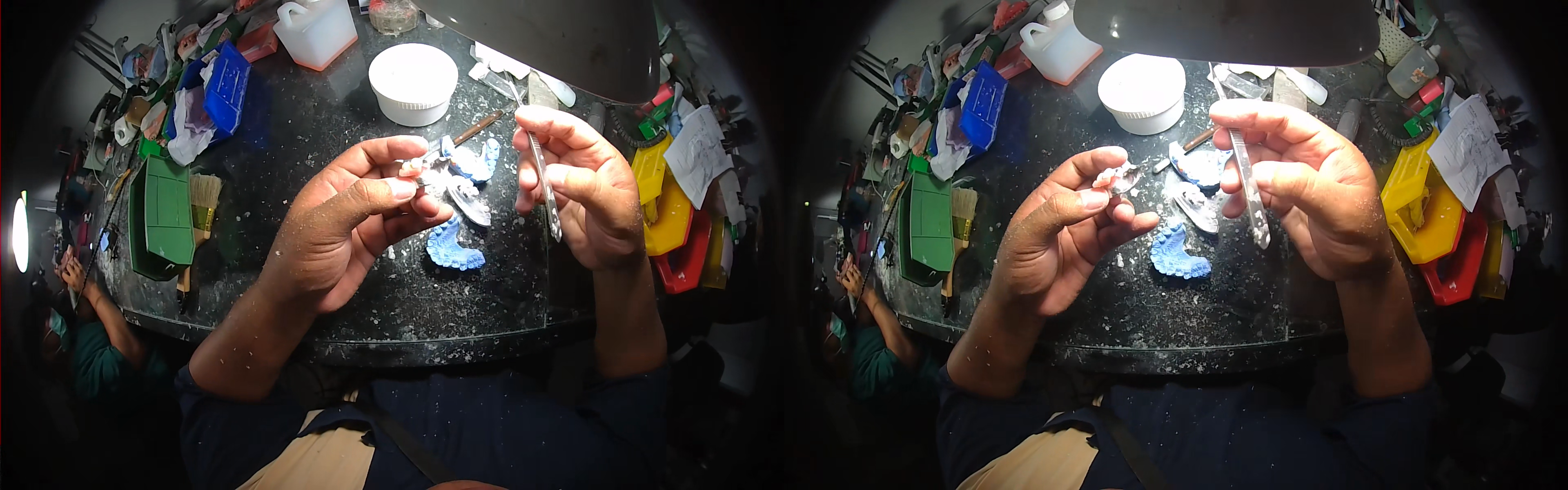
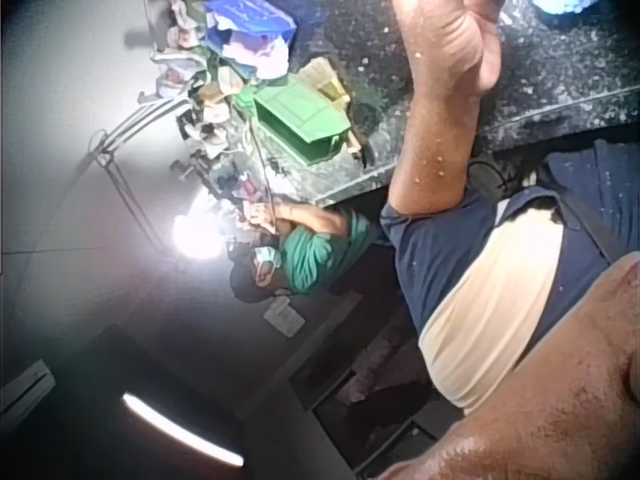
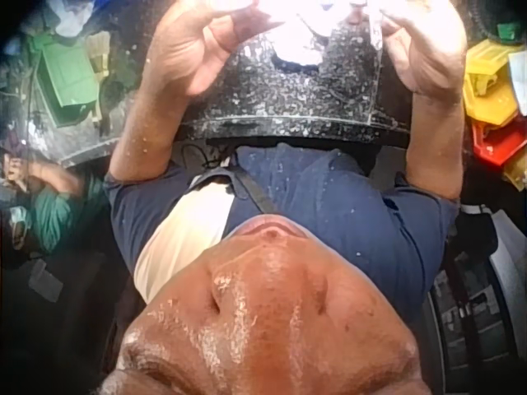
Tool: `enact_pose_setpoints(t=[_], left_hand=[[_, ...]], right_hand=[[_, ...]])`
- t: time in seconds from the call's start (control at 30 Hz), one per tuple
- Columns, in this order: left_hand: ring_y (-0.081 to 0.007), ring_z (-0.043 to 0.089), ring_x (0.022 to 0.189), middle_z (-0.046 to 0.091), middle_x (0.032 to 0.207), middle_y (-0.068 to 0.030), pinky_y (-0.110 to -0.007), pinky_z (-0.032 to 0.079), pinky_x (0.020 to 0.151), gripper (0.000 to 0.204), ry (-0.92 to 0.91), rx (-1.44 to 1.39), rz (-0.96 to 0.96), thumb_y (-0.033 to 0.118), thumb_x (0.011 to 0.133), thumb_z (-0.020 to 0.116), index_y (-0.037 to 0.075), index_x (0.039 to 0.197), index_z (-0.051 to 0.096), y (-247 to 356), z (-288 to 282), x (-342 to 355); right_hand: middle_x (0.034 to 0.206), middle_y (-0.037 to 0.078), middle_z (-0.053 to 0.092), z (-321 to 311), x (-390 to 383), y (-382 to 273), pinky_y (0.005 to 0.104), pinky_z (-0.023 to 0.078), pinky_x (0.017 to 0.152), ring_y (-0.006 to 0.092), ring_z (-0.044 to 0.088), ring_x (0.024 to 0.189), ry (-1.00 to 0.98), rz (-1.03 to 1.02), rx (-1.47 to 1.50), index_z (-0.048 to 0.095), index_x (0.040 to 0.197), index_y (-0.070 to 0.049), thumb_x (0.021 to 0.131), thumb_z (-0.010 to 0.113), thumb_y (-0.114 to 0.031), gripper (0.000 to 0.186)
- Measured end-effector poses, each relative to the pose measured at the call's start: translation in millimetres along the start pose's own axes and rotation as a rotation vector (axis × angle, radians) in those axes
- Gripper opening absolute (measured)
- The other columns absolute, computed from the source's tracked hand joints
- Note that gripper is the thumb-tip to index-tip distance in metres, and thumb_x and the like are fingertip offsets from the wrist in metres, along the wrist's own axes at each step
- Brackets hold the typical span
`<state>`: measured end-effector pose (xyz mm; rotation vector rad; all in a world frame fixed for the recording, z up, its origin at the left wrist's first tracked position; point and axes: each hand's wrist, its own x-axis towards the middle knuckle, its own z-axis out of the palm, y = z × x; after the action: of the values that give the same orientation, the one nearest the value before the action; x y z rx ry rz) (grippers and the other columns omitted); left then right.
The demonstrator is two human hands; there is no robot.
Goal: The person holds a plaster model with a dental prosthetic and uses a carving tool to remove and shape wax around the teeth. They rotate the model by hand to reach different sections and occasionally pick up small prosthetic pieces.
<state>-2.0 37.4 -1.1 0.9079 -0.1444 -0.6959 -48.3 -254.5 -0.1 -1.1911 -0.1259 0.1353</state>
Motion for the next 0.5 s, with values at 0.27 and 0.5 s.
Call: enact_pose_setpoints(t=[0.27, 0.5], left_hand=[[-0.022, 0.077, 0.106, 0.074, 0.105, -0.0114, -0.049, 0.06, 0.112, 0.044, -0.003, 0.005, -0.036, 0.003, 0.106, 0.057, -0.007, 0.149, 0.051, -0.3, 4.8, -0.6], [-0.0217, 0.076, 0.107, 0.073, 0.107, -0.0111, -0.049, 0.061, 0.112, 0.042, 0.001, 0.019, -0.04, 0.004, 0.107, 0.057, -0.008, 0.147, 0.053, -2.8, 4.3, 0.0]], right_hand=[[0.129, 0.019, 0.068, 7.8, -5.9, 15.7, 0.0409, 0.06, 0.102, 0.0244, 0.072, 0.114, -0.143, -0.232, -0.042, 0.061, 0.139, 0.007, 0.106, 0.068, -0.007, 0.036], [0.113, 0.013, 0.066, 15.9, -3.8, 17.0, 0.044, 0.064, 0.098, 0.0213, 0.071, 0.103, 0.027, -0.249, -0.049, 0.058, 0.139, 0.006, 0.105, 0.071, -0.012, 0.041]])
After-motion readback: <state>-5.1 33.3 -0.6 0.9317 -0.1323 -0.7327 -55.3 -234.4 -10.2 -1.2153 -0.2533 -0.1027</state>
